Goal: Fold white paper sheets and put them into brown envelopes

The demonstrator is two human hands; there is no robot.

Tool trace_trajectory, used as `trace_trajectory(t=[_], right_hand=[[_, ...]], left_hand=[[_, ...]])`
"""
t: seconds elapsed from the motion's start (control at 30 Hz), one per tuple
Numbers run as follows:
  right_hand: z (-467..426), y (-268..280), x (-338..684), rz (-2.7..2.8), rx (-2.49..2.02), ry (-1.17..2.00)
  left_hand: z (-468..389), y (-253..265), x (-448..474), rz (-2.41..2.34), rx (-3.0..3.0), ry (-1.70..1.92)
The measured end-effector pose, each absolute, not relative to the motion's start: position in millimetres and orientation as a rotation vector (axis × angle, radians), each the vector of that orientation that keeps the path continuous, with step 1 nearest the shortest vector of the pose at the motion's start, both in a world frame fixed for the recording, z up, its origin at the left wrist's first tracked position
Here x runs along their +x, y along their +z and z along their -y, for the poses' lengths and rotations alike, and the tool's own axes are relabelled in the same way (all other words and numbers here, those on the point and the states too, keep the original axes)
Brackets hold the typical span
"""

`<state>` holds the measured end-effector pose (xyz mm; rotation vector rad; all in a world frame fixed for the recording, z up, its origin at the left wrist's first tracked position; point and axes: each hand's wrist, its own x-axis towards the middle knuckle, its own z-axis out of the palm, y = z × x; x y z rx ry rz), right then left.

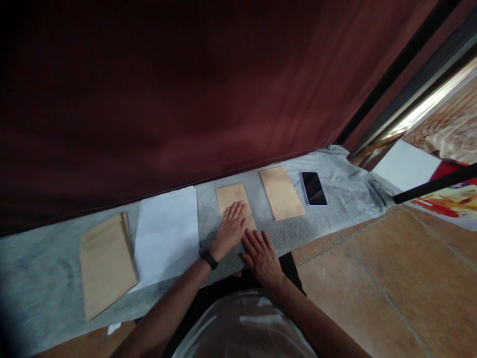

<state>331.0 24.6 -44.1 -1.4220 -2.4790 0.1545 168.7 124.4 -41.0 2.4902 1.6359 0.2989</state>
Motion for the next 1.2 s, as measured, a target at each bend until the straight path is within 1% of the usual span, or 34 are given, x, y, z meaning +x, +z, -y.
trace_trajectory(t=[0.2, 0.47, 0.63, 0.73, 0.83, 0.9, 1.03, 1.2], right_hand=[[-25.3, -39.4, 330.4, 2.500, -1.443, 0.151], [-26.0, -41.3, 330.1, 2.498, -1.439, 0.153], [-25.9, -42.6, 329.4, 2.473, -1.448, 0.136], [-25.6, -44.8, 329.1, 2.466, -1.453, 0.137], [-25.2, -47.8, 329.0, 2.448, -1.450, 0.132], [-25.0, -49.2, 328.6, 2.439, -1.443, 0.129], [-24.2, -49.0, 325.8, 2.427, -1.454, 0.137], [-23.5, -44.3, 318.8, 2.398, -1.524, 0.146]], left_hand=[[-180.7, -45.0, 169.8, -1.657, 2.464, 0.293], [-191.4, -38.8, 167.7, -1.725, 2.414, 0.237], [-166.2, -33.5, 162.4, -1.646, 2.477, 0.198], [-128.5, -34.5, 153.6, -1.547, 2.528, 0.194], [-80.7, -41.8, 141.9, -1.481, 2.525, 0.284], [-51.8, -49.1, 136.3, -1.608, 2.398, 0.430], [-20.4, -57.2, 139.9, -1.786, 1.917, 0.754], [-28.8, -46.7, 155.3, -1.657, 1.223, 1.033]])
